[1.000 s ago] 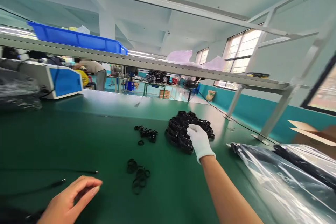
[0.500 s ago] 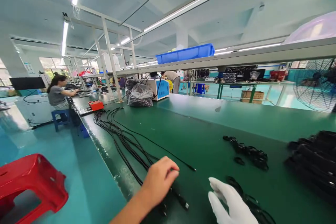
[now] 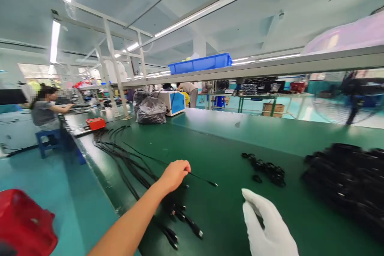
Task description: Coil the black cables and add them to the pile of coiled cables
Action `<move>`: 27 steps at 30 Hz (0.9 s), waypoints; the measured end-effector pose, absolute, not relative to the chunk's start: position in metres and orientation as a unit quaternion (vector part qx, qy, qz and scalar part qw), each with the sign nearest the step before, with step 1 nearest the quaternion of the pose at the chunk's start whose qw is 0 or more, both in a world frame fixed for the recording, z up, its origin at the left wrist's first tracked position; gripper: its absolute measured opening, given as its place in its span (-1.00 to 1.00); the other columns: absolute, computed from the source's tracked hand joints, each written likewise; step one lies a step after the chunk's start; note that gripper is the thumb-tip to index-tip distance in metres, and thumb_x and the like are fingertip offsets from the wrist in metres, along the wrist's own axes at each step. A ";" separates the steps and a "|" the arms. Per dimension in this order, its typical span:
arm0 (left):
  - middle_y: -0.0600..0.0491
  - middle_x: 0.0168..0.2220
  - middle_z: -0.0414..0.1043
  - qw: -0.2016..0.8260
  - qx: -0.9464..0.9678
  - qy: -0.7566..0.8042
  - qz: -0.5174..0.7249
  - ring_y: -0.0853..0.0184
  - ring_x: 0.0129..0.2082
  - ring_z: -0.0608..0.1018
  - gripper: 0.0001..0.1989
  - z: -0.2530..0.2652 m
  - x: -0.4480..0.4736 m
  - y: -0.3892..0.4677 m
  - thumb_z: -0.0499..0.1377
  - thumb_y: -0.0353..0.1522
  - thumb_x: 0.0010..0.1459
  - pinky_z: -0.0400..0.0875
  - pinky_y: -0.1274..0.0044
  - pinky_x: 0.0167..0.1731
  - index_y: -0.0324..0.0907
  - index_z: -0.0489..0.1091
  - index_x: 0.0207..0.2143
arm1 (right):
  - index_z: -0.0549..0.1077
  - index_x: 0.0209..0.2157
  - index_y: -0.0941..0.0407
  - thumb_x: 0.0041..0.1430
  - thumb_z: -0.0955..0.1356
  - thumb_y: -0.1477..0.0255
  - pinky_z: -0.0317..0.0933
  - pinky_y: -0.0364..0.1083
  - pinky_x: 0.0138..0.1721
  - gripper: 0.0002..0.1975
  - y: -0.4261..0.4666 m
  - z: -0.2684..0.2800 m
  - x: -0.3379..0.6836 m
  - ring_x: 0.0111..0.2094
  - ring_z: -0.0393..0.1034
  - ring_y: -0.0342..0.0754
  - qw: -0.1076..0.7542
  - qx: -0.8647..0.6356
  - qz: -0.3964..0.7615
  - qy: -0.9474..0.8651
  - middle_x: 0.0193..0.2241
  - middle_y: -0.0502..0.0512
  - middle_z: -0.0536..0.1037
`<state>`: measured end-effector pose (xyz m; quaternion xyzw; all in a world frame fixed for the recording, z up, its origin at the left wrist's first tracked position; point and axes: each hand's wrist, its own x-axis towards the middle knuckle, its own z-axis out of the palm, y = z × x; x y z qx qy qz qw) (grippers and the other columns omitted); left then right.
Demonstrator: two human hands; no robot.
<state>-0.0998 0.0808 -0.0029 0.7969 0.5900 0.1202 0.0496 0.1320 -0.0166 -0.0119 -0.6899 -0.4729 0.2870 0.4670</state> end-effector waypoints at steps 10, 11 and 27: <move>0.06 -0.22 0.44 0.024 0.900 0.376 0.218 0.23 -0.11 0.31 -0.72 0.042 -0.031 0.029 -0.04 -0.55 0.14 0.12 0.31 -0.03 -0.12 0.38 -0.23 | 0.38 -0.21 0.33 0.01 0.28 0.28 0.25 -0.14 -0.53 -0.59 -0.003 -0.030 0.145 -0.43 0.48 0.01 0.215 -0.165 0.881 -0.388 -0.37 0.30 0.54; 0.08 -0.23 0.45 0.047 0.907 0.359 0.213 0.25 -0.11 0.33 -0.75 0.043 -0.026 0.024 -0.01 -0.52 0.14 0.08 0.31 0.02 -0.10 0.38 -0.23 | 0.38 -0.23 0.35 0.03 0.25 0.30 0.26 -0.14 -0.51 -0.61 -0.003 -0.033 0.143 -0.43 0.49 0.01 0.204 -0.157 0.893 -0.369 -0.39 0.30 0.54; 0.11 -0.30 0.47 0.191 0.904 0.331 0.193 0.34 -0.24 0.43 -0.76 0.029 -0.004 0.018 -0.04 -0.37 0.23 0.28 0.49 -0.11 -0.06 0.43 -0.25 | 0.38 -0.20 0.30 -0.02 0.29 0.27 0.25 -0.05 -0.31 -0.59 -0.011 -0.034 0.147 -0.36 0.47 0.01 0.193 -0.109 0.903 -0.369 -0.31 0.31 0.53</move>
